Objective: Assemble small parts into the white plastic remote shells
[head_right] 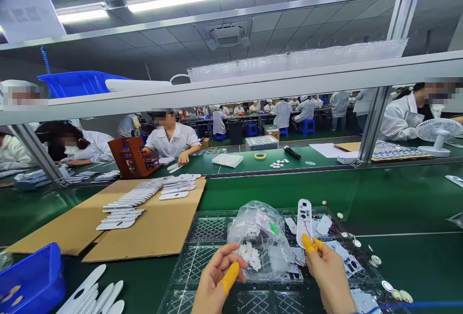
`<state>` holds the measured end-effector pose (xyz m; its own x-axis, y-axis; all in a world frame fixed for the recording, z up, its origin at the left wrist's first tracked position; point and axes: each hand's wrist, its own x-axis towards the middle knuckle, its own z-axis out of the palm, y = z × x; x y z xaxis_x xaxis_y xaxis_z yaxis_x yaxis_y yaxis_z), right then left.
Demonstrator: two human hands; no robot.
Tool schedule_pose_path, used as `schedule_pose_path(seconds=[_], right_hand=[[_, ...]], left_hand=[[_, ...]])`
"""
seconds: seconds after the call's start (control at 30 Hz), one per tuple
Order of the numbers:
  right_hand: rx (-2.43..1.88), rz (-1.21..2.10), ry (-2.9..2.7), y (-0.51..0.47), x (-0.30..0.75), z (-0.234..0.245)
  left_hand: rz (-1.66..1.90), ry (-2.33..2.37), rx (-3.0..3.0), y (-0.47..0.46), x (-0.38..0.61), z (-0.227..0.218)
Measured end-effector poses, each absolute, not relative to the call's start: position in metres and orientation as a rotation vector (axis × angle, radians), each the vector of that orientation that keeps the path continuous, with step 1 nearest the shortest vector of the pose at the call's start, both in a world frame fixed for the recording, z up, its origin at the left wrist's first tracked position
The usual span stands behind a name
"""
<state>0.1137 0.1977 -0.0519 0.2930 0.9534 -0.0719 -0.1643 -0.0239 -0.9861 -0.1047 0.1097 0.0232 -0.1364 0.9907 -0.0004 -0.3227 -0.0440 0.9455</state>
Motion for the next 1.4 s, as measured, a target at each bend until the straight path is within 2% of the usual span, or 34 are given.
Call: schedule_pose_path(seconds=[0.17, 0.33, 0.43, 0.6, 0.7, 0.8, 1.0, 1.17, 1.23, 1.3, 1.4], right_hand=[[-1.225, 1.207, -0.768, 0.215, 0.116, -0.064], [-0.999, 1.092, -0.703, 0.22, 0.117, -0.056], [-1.008, 0.98, -0.774, 0.212, 0.116, -0.051], [-1.013, 0.505, -1.2, 0.176, 0.09, -0.046], [-0.85, 0.528, -1.658, 0.165, 0.063, -0.045], [-0.897, 0.563, -1.942, 0.168, 0.042, -0.048], [-1.07, 0.38, -2.133, 0.175, 0.034, -0.061], [-0.959, 0.356, -2.134, 0.186, 0.041, -0.084], [-0.901, 0.363, -2.114, 0.191, 0.044, -0.091], [-0.849, 0.385, -2.07, 0.191, 0.047, -0.094], [-0.876, 0.585, -1.949, 0.182, 0.046, -0.09]], left_hand=[[1.464, 1.027, 0.902, 0.111, -0.105, 0.02], [1.467, 1.029, 0.909, 0.111, -0.105, 0.019], [1.479, 1.029, 0.913, 0.11, -0.104, 0.02], [1.548, 1.051, 0.871, 0.11, -0.105, 0.021], [1.608, 1.087, 0.843, 0.109, -0.107, 0.021], [1.662, 1.143, 0.822, 0.105, -0.11, 0.029], [1.582, 1.339, 0.993, 0.085, -0.139, 0.06], [1.494, 1.737, 1.192, 0.043, -0.214, 0.047], [1.364, 2.168, 1.215, 0.019, -0.249, 0.033], [1.039, 2.587, 1.216, -0.005, -0.276, 0.019], [0.523, 2.843, 1.238, -0.03, -0.295, -0.002]])
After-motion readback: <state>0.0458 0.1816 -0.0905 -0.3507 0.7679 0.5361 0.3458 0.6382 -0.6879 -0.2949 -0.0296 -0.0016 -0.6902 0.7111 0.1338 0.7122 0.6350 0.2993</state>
